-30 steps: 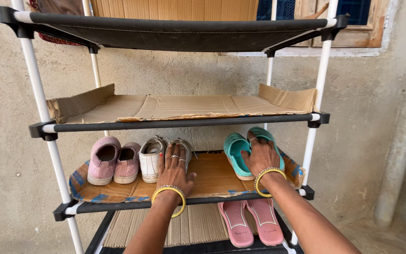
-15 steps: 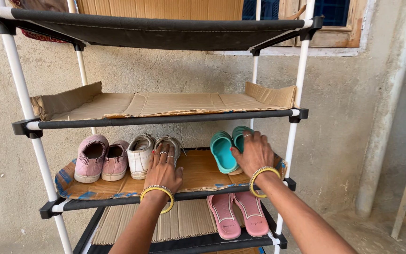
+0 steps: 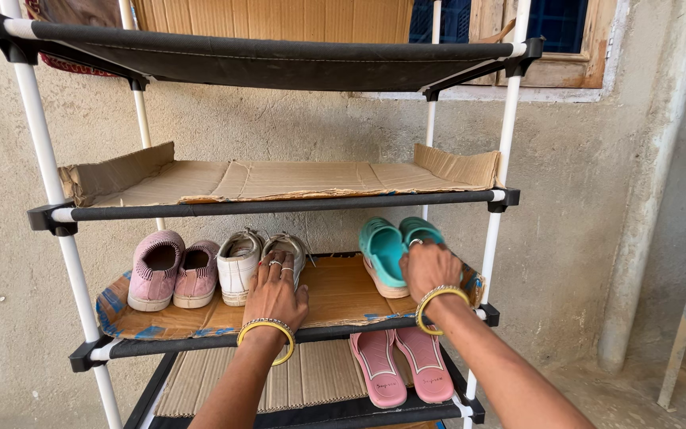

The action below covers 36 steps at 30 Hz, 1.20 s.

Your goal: The person wipes several pairs of shoes with a cloth and places them on a multi-tier shoe rack. The person cleans teal clogs, beige sandals, pink slip-ons, and brown platform sandals, then arranges them on the rack.

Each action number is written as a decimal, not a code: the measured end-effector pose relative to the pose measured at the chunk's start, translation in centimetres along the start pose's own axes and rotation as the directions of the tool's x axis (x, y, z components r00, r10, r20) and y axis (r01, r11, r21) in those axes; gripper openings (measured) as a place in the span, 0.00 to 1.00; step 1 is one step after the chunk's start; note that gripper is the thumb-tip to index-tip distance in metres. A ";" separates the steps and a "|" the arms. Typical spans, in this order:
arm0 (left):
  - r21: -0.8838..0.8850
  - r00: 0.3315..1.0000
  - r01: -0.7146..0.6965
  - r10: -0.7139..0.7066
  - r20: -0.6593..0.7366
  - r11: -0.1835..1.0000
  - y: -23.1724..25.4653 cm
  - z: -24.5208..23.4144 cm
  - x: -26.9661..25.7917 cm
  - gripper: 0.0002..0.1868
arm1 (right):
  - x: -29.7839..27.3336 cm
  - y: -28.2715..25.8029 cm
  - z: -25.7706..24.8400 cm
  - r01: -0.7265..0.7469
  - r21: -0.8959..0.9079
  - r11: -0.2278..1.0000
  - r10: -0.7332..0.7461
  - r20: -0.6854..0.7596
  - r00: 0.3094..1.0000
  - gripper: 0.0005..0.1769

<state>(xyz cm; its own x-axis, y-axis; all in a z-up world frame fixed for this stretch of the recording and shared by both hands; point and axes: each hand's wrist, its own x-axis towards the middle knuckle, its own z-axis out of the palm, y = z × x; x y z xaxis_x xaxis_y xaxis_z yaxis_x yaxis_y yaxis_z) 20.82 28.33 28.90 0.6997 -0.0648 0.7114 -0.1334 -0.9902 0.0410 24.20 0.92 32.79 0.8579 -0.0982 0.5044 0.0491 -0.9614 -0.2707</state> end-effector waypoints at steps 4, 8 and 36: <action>-0.003 1.000 -0.002 0.002 0.005 1.000 0.0 0.0 0.0 0.38 | -0.3 0.3 -1.1 0.068 -0.044 0.997 -0.074 -0.166 0.983 0.14; 0.001 0.999 0.016 -0.016 0.041 1.000 0.2 -0.1 0.0 0.38 | -1.2 -0.1 -1.2 0.039 -0.030 0.999 -0.042 -0.141 0.989 0.15; -0.246 0.952 -0.286 0.245 -0.183 0.926 0.8 -1.8 -1.3 0.25 | -6.7 -0.3 -2.1 0.331 0.085 0.940 -0.252 -0.480 0.840 0.18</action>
<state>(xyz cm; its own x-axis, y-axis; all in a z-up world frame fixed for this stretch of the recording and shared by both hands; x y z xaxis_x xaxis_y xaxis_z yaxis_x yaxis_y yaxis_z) 18.56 27.88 29.21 0.5050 -0.2816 0.8159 -0.4957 -0.8684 0.0071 17.33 1.31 31.20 0.4624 0.0366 0.8859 0.3735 -0.9142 -0.1572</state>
